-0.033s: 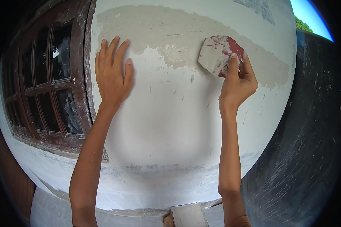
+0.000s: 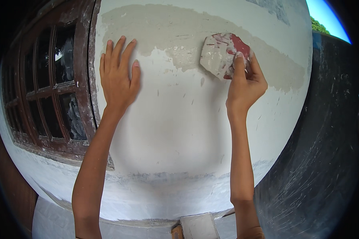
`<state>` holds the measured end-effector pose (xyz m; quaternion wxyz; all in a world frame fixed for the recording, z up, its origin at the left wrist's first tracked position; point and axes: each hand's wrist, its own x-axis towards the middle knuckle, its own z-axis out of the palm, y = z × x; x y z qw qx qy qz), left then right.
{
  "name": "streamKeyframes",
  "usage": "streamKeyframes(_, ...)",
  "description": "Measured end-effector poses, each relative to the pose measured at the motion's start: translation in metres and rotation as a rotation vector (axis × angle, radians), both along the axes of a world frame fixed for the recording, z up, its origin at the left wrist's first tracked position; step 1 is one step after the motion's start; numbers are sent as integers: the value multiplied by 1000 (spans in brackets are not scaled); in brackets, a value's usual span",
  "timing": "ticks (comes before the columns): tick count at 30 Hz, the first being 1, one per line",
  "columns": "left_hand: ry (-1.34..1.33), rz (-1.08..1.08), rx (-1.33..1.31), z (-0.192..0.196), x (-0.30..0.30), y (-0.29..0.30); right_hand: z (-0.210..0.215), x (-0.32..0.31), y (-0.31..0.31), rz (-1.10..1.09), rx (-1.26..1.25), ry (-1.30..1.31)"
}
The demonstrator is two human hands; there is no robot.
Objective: The person applies patching compound to a wall using a putty knife.
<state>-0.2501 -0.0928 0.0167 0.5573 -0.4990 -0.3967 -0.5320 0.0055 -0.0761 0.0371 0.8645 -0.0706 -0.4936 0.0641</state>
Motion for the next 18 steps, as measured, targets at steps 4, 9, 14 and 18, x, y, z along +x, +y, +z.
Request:
streamKeyframes(4, -5, 72, -3, -2, -1, 2, -4, -21, 4, -145, -30, -218)
streamKeyframes(9, -17, 78, -23, -1, 3, 3, 5, 8, 9, -116, -32, 3)
streamKeyframes(14, 8, 58, 7, -2, -3, 1, 2, -22, 5, -168, -46, -246)
streamKeyframes(18, -20, 70, -16, -3, 3, 2, 7, 15, 14, -102, -45, 43)
